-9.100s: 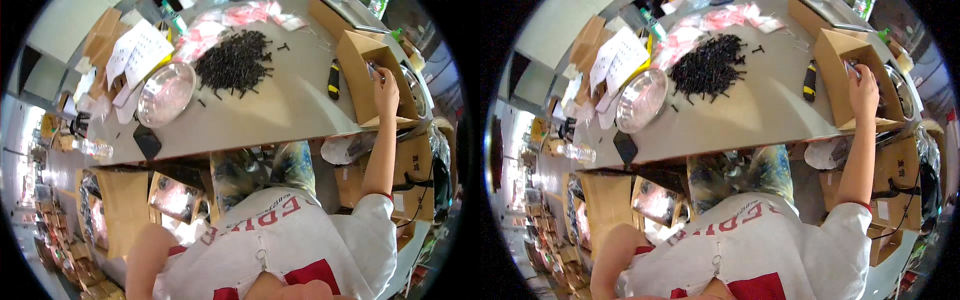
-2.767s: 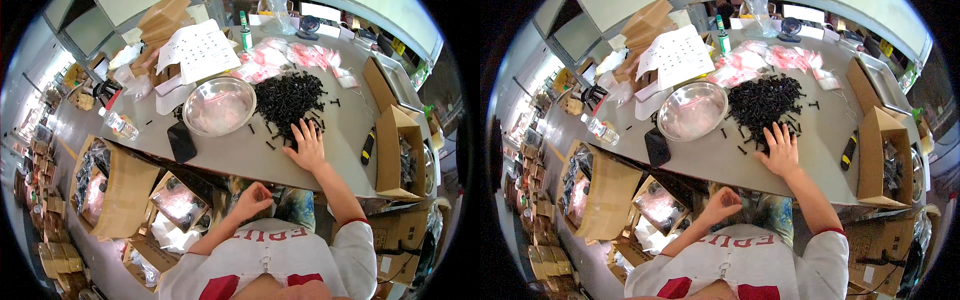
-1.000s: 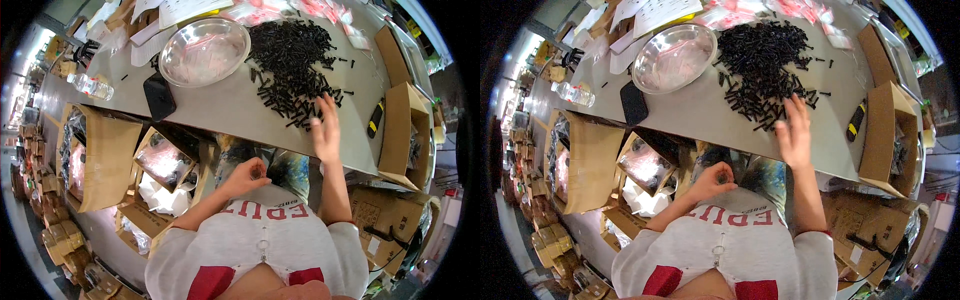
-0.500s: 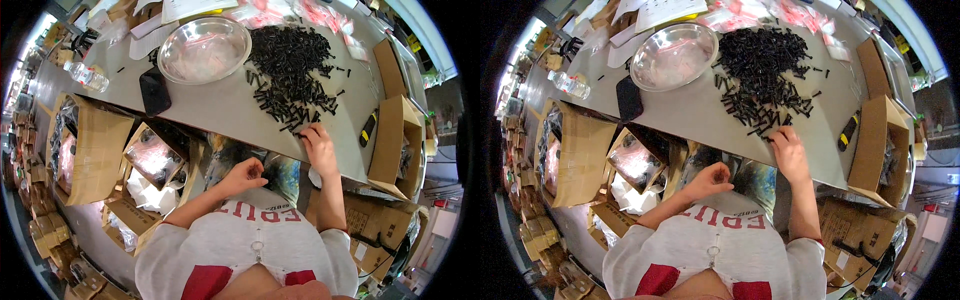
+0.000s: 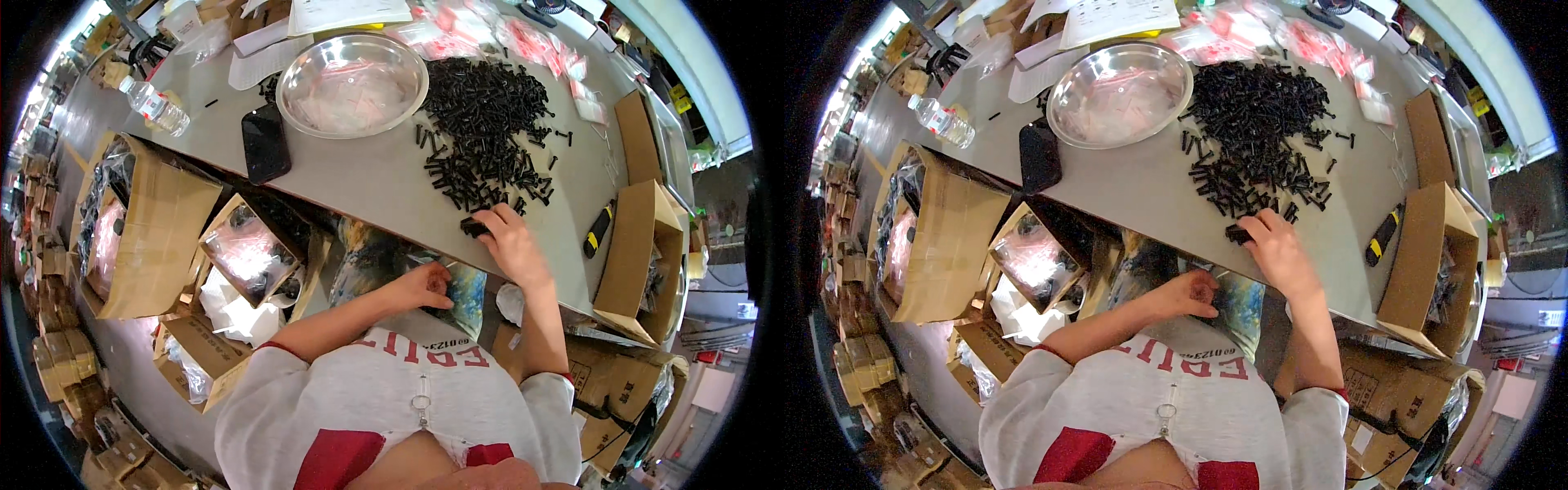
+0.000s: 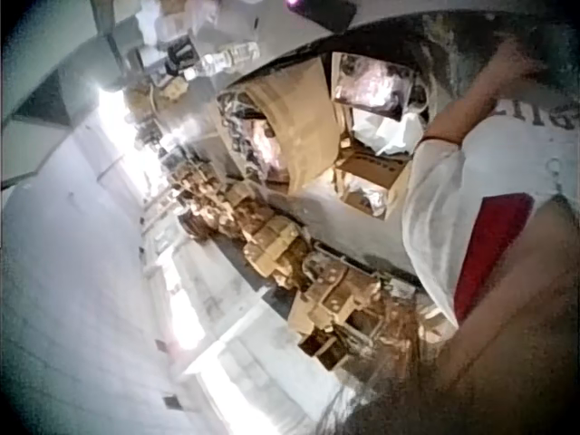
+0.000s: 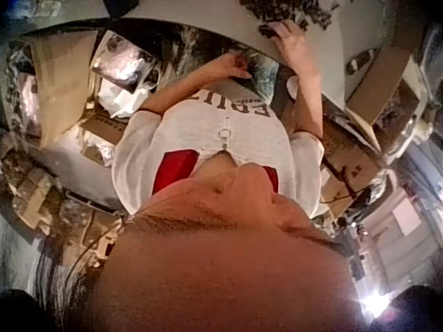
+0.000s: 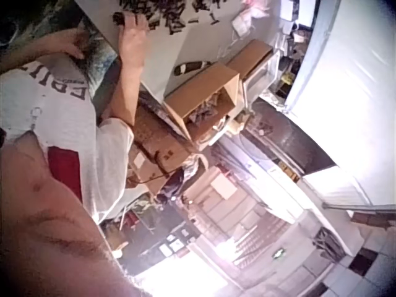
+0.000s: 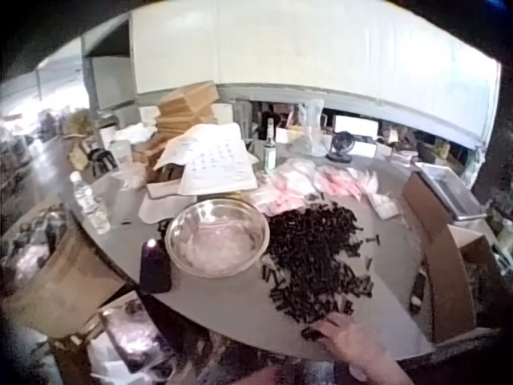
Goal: Manually counting and packaging small black plastic components into clear plastic bags.
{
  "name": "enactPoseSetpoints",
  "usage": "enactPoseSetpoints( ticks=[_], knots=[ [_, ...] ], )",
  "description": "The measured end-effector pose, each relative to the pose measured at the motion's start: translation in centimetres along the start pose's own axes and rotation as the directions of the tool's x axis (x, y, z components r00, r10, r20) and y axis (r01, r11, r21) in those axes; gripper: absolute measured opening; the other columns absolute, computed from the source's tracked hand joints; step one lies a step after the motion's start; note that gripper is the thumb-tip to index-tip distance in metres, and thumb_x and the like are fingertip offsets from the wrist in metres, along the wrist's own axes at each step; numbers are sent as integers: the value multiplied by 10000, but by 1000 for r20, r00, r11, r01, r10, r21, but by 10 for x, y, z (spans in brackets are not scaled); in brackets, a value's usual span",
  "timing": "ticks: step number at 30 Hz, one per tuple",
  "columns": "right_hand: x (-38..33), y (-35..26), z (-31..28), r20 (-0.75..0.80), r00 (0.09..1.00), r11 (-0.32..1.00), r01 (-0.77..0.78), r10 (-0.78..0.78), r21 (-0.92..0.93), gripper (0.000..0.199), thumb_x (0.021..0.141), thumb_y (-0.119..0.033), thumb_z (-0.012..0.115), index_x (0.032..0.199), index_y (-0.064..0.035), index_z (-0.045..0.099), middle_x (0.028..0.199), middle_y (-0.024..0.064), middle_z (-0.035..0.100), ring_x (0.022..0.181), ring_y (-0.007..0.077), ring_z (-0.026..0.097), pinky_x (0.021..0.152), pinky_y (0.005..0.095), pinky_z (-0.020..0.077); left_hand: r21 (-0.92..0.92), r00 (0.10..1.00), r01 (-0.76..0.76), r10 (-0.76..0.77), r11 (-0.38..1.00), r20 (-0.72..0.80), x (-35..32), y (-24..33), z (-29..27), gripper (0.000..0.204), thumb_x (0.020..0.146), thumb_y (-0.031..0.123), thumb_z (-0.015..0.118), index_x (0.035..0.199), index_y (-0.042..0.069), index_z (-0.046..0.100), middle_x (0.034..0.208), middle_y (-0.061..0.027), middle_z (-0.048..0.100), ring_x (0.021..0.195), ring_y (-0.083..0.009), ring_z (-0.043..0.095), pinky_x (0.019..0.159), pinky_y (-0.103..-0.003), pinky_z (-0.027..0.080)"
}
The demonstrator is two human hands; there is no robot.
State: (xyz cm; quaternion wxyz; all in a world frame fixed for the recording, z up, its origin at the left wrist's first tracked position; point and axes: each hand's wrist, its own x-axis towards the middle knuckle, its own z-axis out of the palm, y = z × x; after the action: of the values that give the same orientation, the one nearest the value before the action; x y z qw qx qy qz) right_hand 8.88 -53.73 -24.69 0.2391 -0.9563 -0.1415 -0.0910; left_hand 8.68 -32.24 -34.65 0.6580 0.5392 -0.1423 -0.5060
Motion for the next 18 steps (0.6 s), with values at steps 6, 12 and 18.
enactPoseSetpoints(
  ticks=[6,12,18],
  knots=[
    [2,-7,-4,108,990,994,-100,95,46,291,728,58,609,1001,-45,602,971,149,539,881,351,566,775,410,477,-211,984,121,-89,970,157,30,1,0,386,729,140,784,1004,10,547,820,-15,525,772,-134,514,703,-287,416],
    [-24,-6,1,154,987,992,37,-55,118,271,761,58,552,1007,-45,600,1018,154,551,938,330,569,799,369,483,-516,923,284,-85,808,376,35,17,4,190,801,79,693,925,56,552,827,-5,513,762,-137,514,670,-290,396],
    [-36,-19,1,436,900,933,-147,-12,330,267,744,21,597,1003,-43,618,1036,155,564,958,327,573,807,373,480,-408,934,225,-76,885,349,38,9,9,225,782,81,714,937,74,552,845,-5,536,773,-130,513,695,-286,409]
  ],
)
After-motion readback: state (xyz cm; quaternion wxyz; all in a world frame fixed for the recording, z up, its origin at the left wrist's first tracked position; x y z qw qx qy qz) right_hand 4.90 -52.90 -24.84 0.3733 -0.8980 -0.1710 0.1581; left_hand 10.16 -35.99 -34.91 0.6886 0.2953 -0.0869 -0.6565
